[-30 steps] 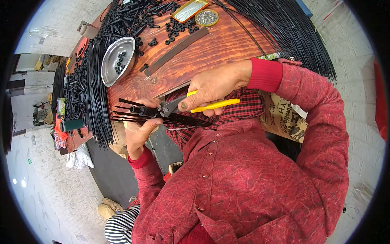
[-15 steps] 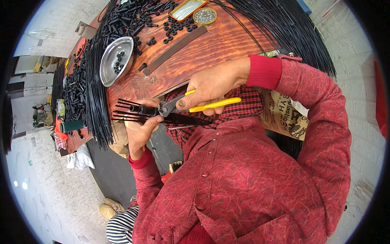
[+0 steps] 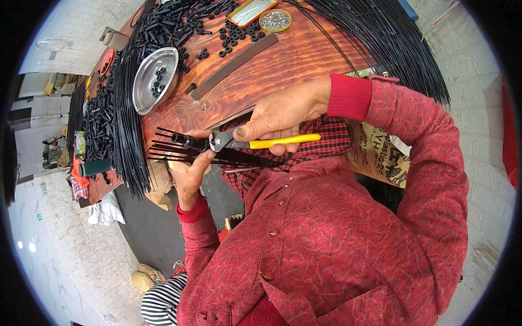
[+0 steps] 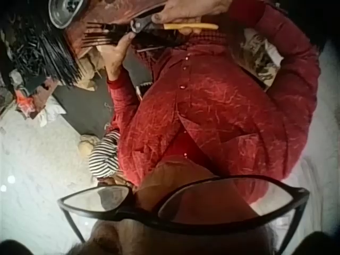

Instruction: Manually attaching small plastic connectors to bundles of black strips and using pliers to secure or trim them.

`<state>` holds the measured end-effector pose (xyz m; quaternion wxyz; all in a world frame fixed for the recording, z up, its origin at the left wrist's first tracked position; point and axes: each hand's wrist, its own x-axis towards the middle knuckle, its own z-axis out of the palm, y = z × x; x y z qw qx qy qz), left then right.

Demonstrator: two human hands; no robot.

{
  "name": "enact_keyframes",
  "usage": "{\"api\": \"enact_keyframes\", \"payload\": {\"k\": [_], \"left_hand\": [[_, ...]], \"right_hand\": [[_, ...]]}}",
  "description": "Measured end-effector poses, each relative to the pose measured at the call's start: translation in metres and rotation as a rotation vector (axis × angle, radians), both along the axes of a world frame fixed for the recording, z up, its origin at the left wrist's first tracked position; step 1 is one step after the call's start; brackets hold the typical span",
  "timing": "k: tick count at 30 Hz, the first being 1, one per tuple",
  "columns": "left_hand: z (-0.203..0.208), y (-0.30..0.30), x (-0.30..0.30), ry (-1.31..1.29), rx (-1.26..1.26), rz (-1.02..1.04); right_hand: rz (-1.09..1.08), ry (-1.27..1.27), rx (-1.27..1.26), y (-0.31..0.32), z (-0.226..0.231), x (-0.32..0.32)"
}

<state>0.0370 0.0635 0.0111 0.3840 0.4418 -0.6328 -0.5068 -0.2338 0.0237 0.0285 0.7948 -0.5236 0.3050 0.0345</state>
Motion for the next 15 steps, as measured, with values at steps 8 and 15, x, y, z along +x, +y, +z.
{"api": "enact_keyframes", "payload": {"k": [8, 15], "left_hand": [[-0.011, -0.003, 0.005, 0.057, -0.087, -0.017], [-0.007, -0.001, 0.003, 0.032, -0.038, -0.021]], "right_hand": [[-0.035, 0.242, -0.419, 0.016, 0.044, 0.005], [-0.244, 0.234, -1.554, 0.04, 0.022, -0.008]]}}
